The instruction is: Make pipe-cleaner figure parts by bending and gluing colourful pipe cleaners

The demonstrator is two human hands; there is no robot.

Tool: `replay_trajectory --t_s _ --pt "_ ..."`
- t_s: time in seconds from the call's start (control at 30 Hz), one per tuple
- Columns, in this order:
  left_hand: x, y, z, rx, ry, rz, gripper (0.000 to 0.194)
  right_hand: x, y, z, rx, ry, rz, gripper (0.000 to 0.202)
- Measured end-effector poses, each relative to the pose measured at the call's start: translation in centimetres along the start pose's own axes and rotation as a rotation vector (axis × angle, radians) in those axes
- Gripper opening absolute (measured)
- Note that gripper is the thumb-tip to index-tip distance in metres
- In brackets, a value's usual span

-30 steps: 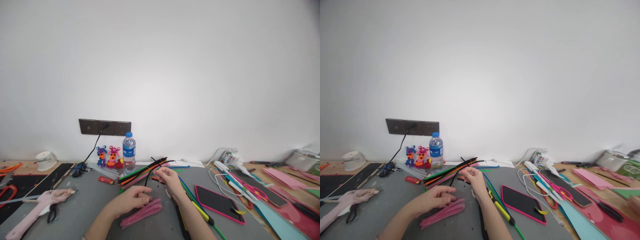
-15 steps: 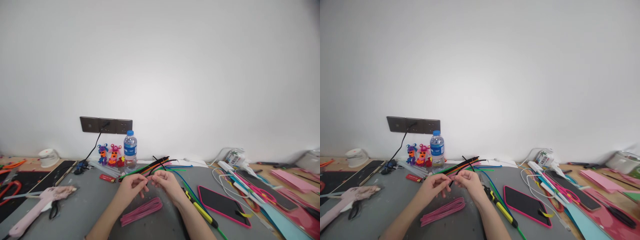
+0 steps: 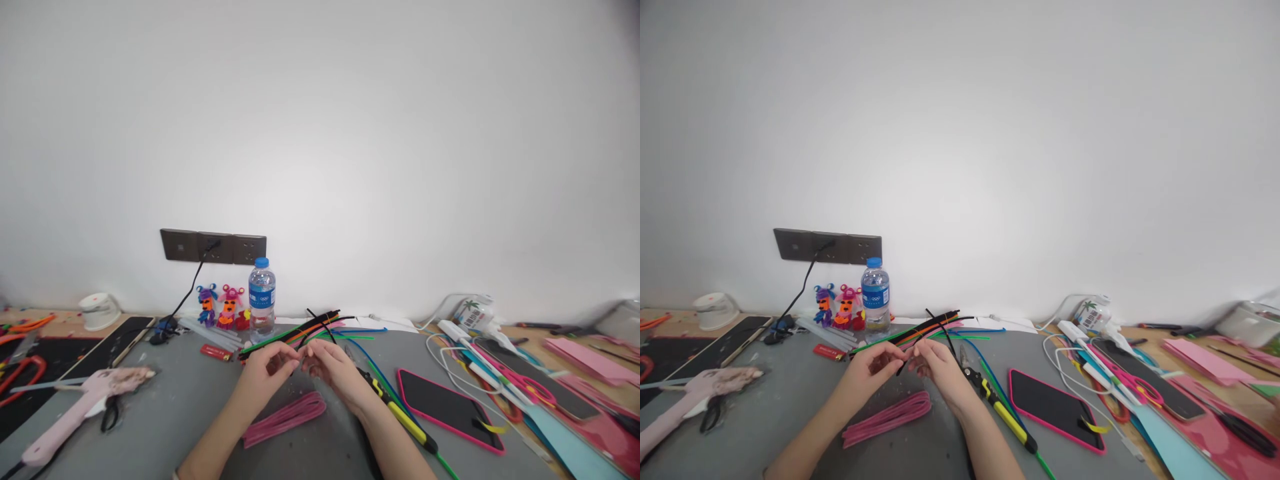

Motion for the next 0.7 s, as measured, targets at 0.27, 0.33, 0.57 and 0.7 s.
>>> replay_trajectory --t_s 0.27,0.33,0.57,0.7 --pt "-0.05 -0.20 -0.27 0.034 -0.036 0.042 0.012 0.60 -0.04 0.26 -0.052 0.049 0.010 0.040" --pt "-0.07 -0.23 -0.41 0.057 -0.038 0.052 0.012 0.43 -0.05 0.31 -0.048 0.066 0.000 0.041" --pt "-0.09 -0.24 -0.77 0.129 -0.094 0.122 0.011 0.43 -0.09 0.52 -0.076 0.090 -0.010 0.042" --pt "-0.27 -0.29 -0.80 0.141 -0.149 0.169 0.014 0.18 -0.15 0.40 -0.087 0.178 -0.037 0.044"
Point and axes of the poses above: each hand's wrist, its own y-axis away from the middle knuckle, its own z-axis out of the palm, x = y × z, the point moved 4 cm from there along -y, towards the middle knuckle, and after that the axes turned 10 degrees about -z, right-handed, at the moved point
